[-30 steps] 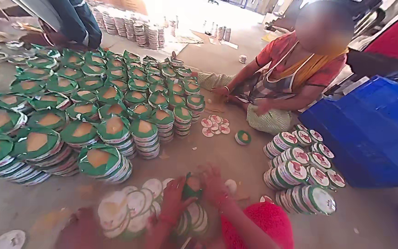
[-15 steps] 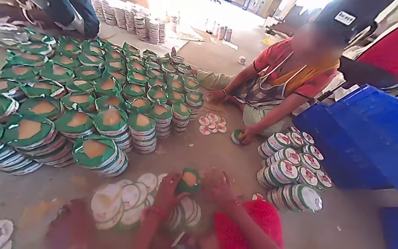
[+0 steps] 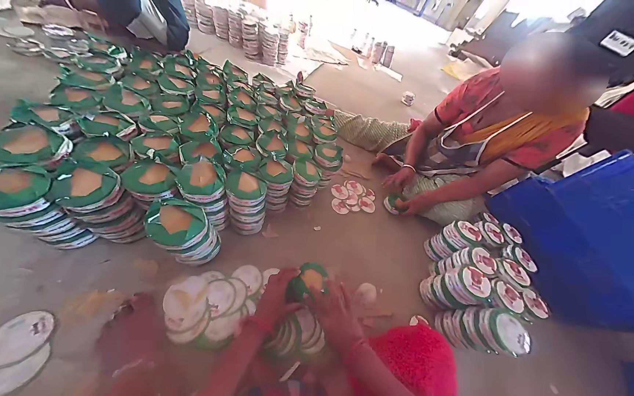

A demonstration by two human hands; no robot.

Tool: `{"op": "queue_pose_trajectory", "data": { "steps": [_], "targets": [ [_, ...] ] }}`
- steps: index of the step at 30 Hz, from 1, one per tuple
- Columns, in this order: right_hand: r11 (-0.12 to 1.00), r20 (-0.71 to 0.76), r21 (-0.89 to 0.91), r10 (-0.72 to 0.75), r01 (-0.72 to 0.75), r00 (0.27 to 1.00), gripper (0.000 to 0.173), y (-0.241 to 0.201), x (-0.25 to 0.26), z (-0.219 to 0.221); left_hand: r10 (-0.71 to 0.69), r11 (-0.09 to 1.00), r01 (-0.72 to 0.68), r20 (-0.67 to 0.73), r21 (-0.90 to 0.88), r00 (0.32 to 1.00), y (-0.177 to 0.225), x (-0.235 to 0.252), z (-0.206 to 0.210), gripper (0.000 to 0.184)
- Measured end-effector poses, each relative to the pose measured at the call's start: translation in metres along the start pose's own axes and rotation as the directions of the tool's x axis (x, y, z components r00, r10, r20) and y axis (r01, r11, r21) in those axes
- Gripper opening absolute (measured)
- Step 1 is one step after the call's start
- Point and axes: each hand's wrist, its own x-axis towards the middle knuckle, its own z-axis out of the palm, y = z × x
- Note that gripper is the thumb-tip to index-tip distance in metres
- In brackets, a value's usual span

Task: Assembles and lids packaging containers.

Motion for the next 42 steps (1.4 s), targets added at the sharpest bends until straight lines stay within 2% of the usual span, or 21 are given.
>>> {"op": "queue_pose_trajectory", "data": {
  "steps": [4,6,9,11,13,18,21,23,25,27,29,31,33,34,36,38,40,42],
  "targets": [
    [0.997,0.107,-0.067,0.039,-0.032,0.994,0.063,-0.009,0.02,-0.007,-0.168,0.983,0.173,0.088,-0.057,0.982,0.003,0.002,-0.005,0.086],
    [0.997,0.138,-0.072,0.003,0.007,0.99,0.06,-0.012,0.028,-0.009,-0.231,0.968,0.24,0.109,-0.076,0.967,0.003,0.003,-0.008,0.089],
    [1.0,0.128,-0.006,-0.016,0.017,0.992,0.049,-0.007,0.044,-0.025,-0.241,0.964,0.251,0.101,-0.091,0.965,0.003,0.004,-0.008,0.089],
    [0.999,0.077,-0.002,0.034,-0.034,0.996,0.059,0.001,0.058,-0.031,-0.245,0.964,0.253,0.101,-0.083,0.964,0.004,0.004,-0.007,0.09],
    [0.999,0.125,-0.01,0.055,-0.054,0.991,0.064,0.008,0.071,-0.03,-0.242,0.964,0.25,0.098,-0.085,0.965,0.004,0.003,-0.006,0.089],
    [0.997,0.393,-0.061,-0.013,0.041,0.919,0.058,-0.001,0.084,-0.029,-0.228,0.965,0.232,0.047,-0.125,0.973,0.005,0.003,-0.005,0.093],
    [0.987,0.397,-0.083,-0.095,0.139,0.913,0.047,-0.013,0.079,-0.025,-0.309,0.944,0.312,0.048,-0.107,0.95,0.013,0.004,-0.007,0.104],
    [0.971,0.392,-0.1,-0.163,0.219,0.905,0.05,-0.019,0.073,-0.022,-0.343,0.929,0.347,0.055,-0.128,0.938,0.013,0.004,-0.006,0.107],
    [0.962,0.404,-0.105,-0.19,0.251,0.895,0.046,-0.019,0.067,-0.024,-0.268,0.953,0.27,0.033,-0.134,0.963,0.008,0.004,-0.003,0.101],
    [0.987,0.405,-0.033,-0.13,0.156,0.905,0.044,-0.016,0.059,-0.035,-0.14,0.988,0.14,0.008,-0.065,0.99,0.0,0.004,-0.003,0.097],
    [0.997,0.263,0.077,-0.027,0.007,0.964,0.041,-0.01,0.046,-0.041,-0.118,0.992,0.113,0.097,0.052,0.988,-0.003,0.004,-0.021,0.086],
    [0.984,0.006,0.165,0.061,-0.061,0.998,0.032,-0.002,0.028,-0.034,-0.121,0.973,0.086,0.159,0.214,0.98,-0.001,0.007,-0.049,0.057],
    [0.96,-0.122,0.257,0.151,-0.115,0.981,0.029,-0.001,0.011,-0.029,-0.289,0.893,0.202,0.168,0.403,0.942,0.008,0.006,-0.081,0.04],
    [0.949,-0.17,0.29,0.177,-0.123,0.969,0.029,-0.002,0.003,-0.025,-0.413,0.82,0.301,0.14,0.486,0.9,0.011,0.003,-0.095,0.046],
    [0.925,-0.224,0.35,0.234,-0.146,0.946,0.029,-0.009,-0.007,-0.016,-0.637,0.64,0.492,0.051,0.59,0.769,0.015,-0.007,-0.11,0.079],
    [0.899,-0.24,0.406,0.28,-0.166,0.929,0.029,-0.016,-0.013,-0.007,-0.737,0.524,0.56,0.012,0.642,0.676,0.009,-0.015,-0.11,0.09],
    [0.874,-0.247,0.455,0.305,-0.168,0.92,0.031,-0.02,-0.015,-0.001,-0.733,0.52,0.538,0.024,0.664,0.68,0.009,-0.018,-0.107,0.076],
    [0.865,-0.256,0.474,0.313,-0.163,0.915,0.033,-0.022,-0.017,-0.001,-0.733,0.506,0.509,0.036,0.697,0.679,0.02,-0.015,-0.102,0.047]
  ]
}}
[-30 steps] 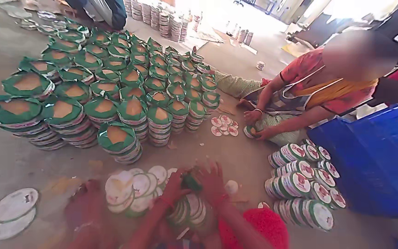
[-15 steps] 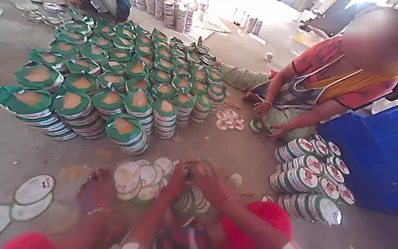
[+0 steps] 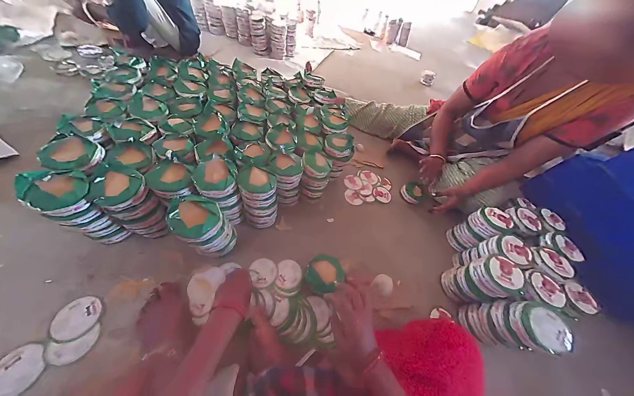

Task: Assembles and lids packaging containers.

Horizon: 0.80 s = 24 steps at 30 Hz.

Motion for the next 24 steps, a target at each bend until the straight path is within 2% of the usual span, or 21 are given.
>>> {"op": "queue_pose_trajectory", "data": {
  "steps": [2,4,8,11,13,15,16,18,19,22,24],
  "targets": [
    [1.0,-0.012,-0.001,-0.007,0.007,1.0,0.034,0.002,0.001,-0.003,0.003,1.0,-0.002,-0.025,0.019,1.0,0.011,-0.008,-0.007,0.033],
    [1.0,-0.012,0.013,-0.002,0.002,1.0,0.035,0.002,0.002,-0.007,0.026,1.0,-0.027,-0.084,-0.002,0.996,0.018,-0.016,-0.016,0.028],
    [0.989,-0.023,0.145,0.0,0.004,1.0,0.033,-0.001,0.012,-0.003,0.077,0.992,-0.092,-0.166,-0.083,0.983,0.034,-0.034,-0.046,0.041],
    [0.968,0.076,0.25,0.004,-0.023,0.997,0.041,-0.013,0.039,0.0,0.123,0.987,-0.139,-0.185,-0.077,0.975,0.044,-0.046,-0.062,0.056],
    [0.936,0.195,0.349,-0.014,-0.056,0.981,0.058,-0.023,0.067,0.0,0.261,0.947,-0.293,-0.217,-0.132,0.941,0.043,-0.048,-0.065,0.053],
    [0.848,0.342,0.518,-0.084,-0.113,0.936,0.08,-0.027,0.094,0.004,0.46,0.796,-0.553,-0.347,-0.248,0.817,0.038,-0.042,-0.056,0.035],
    [0.778,0.397,0.603,-0.104,-0.174,0.912,0.086,-0.029,0.106,0.008,0.501,0.717,-0.628,-0.403,-0.302,0.766,0.038,-0.039,-0.053,0.028],
    [0.669,0.48,0.684,-0.114,-0.29,0.87,0.08,-0.029,0.127,0.014,0.48,0.639,-0.667,-0.479,-0.382,0.734,0.039,-0.036,-0.049,0.021],
    [0.662,0.513,0.678,-0.117,-0.318,0.85,0.072,-0.029,0.136,0.016,0.446,0.627,-0.665,-0.513,-0.407,0.734,0.039,-0.035,-0.048,0.019],
    [0.766,0.593,0.569,-0.13,-0.299,0.795,0.053,-0.028,0.157,0.012,0.331,0.584,-0.683,-0.639,-0.44,0.694,0.036,-0.027,-0.044,0.015],
    [0.83,0.594,0.508,-0.143,-0.231,0.792,0.047,-0.027,0.165,0.009,0.287,0.552,-0.7,-0.684,-0.453,0.67,0.034,-0.021,-0.041,0.014]
  ]
}}
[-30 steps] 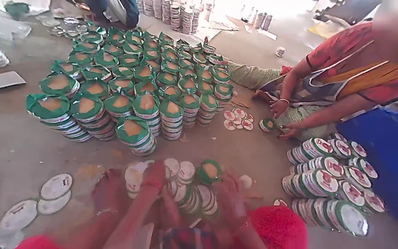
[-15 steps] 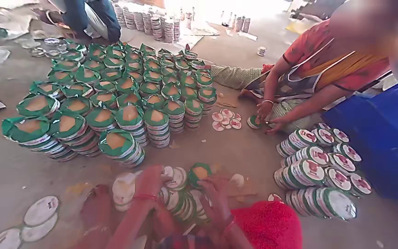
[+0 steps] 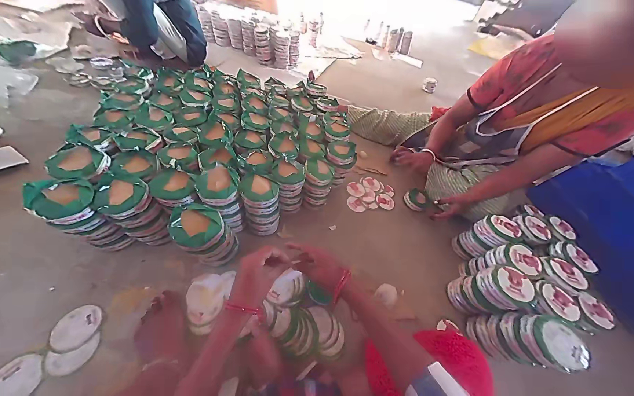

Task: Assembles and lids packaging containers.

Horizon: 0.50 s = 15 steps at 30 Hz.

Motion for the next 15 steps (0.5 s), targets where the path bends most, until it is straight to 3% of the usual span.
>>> {"op": "queue_pose_trajectory", "data": {
  "steps": [3,5,8,10,11,15],
  "targets": [
    [0.975,0.001,-0.202,-0.094,0.092,0.996,0.043,0.003,0.003,-0.01,-0.01,0.999,0.01,-0.013,-0.051,1.0,-0.008,0.001,0.002,0.015],
    [0.932,0.045,-0.357,-0.051,0.063,0.998,0.047,0.005,0.005,-0.017,-0.021,1.0,0.021,-0.024,0.002,0.999,-0.015,0.002,0.0,0.014],
    [0.837,0.138,-0.548,0.08,0.009,0.987,0.054,0.011,0.005,-0.024,-0.157,0.922,0.101,0.124,0.374,0.98,-0.02,0.006,-0.012,0.022],
    [0.755,0.226,-0.656,0.204,-0.006,0.952,0.051,0.014,0.003,-0.022,-0.386,0.793,0.155,0.288,0.589,0.877,-0.022,0.011,-0.016,0.044],
    [0.728,0.265,-0.686,0.25,0.0,0.931,0.056,0.017,0.003,-0.019,-0.437,0.767,0.156,0.328,0.623,0.838,-0.024,0.011,-0.013,0.054],
    [0.645,0.389,-0.757,0.31,0.109,0.868,0.072,0.018,-0.004,-0.012,-0.337,0.878,0.096,0.463,0.469,0.82,-0.028,0.004,0.01,0.058]
  ]
}}
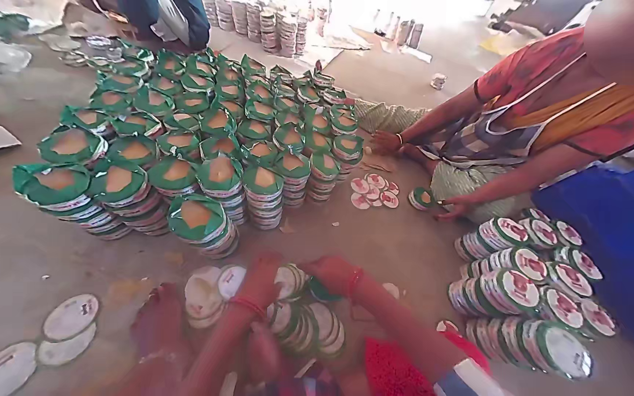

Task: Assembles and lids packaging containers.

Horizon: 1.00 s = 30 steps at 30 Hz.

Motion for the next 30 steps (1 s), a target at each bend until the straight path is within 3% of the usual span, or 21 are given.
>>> {"op": "queue_pose_trajectory", "data": {
  "steps": [2,5,10,14,18,22,26,27,30],
  "targets": [
    [0.998,-0.003,-0.039,-0.04,0.04,0.999,0.067,0.003,-0.007,0.004,0.091,0.983,-0.083,0.041,-0.165,0.995,0.009,0.002,0.016,0.061],
    [0.996,-0.042,-0.045,-0.081,0.079,0.996,0.065,0.007,-0.022,0.008,0.114,0.933,-0.073,0.097,-0.353,0.989,0.023,0.005,0.036,0.06],
    [0.98,-0.339,-0.103,-0.197,0.172,0.92,0.057,0.021,-0.046,0.046,0.099,0.843,-0.07,0.025,-0.533,0.995,0.03,0.008,0.063,0.053],
    [0.963,-0.462,-0.188,-0.259,0.192,0.848,0.065,0.026,-0.058,0.074,0.036,0.72,-0.045,-0.028,-0.692,0.999,0.028,0.013,0.078,0.045],
    [0.957,-0.526,-0.24,-0.271,0.165,0.806,0.06,0.027,-0.06,0.093,-0.082,0.69,0.018,-0.053,-0.723,0.995,0.034,0.013,0.083,0.04],
    [0.967,-0.517,-0.19,-0.244,0.167,0.821,0.052,0.026,-0.062,0.099,-0.145,0.704,0.037,-0.093,-0.709,0.985,0.039,0.02,0.089,0.039],
    [0.973,-0.672,-0.199,-0.224,0.119,0.706,0.04,0.022,-0.055,0.103,-0.176,0.713,0.071,-0.08,-0.698,0.981,0.041,0.024,0.089,0.037],
    [0.981,-0.686,-0.163,-0.188,0.103,0.703,0.042,0.019,-0.053,0.101,-0.181,0.706,0.075,-0.077,-0.704,0.98,0.041,0.025,0.088,0.037],
    [1.0,-0.548,-0.002,-0.001,0.0,0.836,0.056,0.006,-0.047,0.095,-0.208,0.691,0.092,-0.075,-0.717,0.975,0.043,0.025,0.089,0.037]
  ]
}}
